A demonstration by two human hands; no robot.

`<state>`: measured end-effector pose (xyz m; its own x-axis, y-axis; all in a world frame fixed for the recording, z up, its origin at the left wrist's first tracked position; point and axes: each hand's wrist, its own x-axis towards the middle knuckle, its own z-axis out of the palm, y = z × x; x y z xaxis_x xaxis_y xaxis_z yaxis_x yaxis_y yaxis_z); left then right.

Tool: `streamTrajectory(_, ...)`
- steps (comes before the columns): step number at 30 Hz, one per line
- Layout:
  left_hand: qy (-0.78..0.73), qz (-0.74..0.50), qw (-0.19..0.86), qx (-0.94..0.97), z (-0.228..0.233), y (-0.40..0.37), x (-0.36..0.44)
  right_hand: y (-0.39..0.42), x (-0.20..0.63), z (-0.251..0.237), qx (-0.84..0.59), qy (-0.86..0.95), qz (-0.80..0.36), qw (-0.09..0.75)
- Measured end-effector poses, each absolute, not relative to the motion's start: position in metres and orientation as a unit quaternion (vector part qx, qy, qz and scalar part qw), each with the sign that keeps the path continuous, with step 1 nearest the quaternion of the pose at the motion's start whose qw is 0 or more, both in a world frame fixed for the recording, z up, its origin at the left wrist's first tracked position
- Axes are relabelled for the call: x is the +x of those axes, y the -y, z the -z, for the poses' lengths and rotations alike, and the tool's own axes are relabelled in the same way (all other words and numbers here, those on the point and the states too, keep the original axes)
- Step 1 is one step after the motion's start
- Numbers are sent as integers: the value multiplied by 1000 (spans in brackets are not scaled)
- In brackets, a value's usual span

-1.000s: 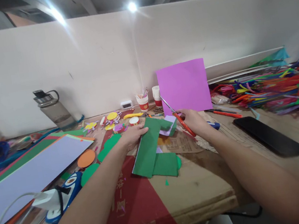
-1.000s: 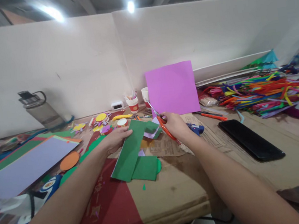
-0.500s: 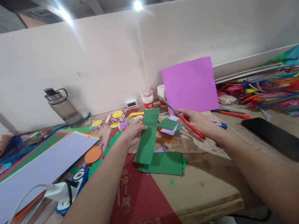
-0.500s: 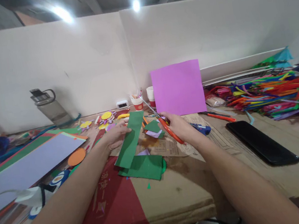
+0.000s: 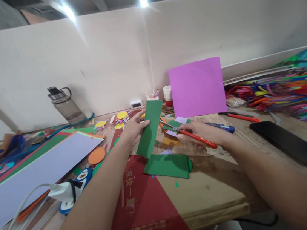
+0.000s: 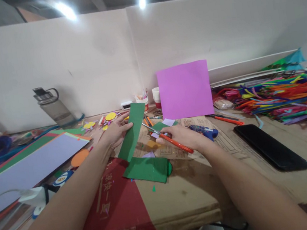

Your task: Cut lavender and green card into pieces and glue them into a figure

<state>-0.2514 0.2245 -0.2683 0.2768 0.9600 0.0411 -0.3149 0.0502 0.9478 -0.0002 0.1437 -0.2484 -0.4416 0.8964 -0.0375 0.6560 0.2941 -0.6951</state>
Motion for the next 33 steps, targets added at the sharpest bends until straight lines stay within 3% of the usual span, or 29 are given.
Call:
streamTrajectory(10,-385,-563,587,436,271,-232,-254,-145,2,246,-501,769,-360,166)
streamTrajectory(20,-381,-506,584,508,282,-232,-248,-146,-1,251,-496,797,-304,165)
streamTrajectory(33,-360,-458,617,529,274,-225,-249,-153,-2,269,-516,739,-398,173)
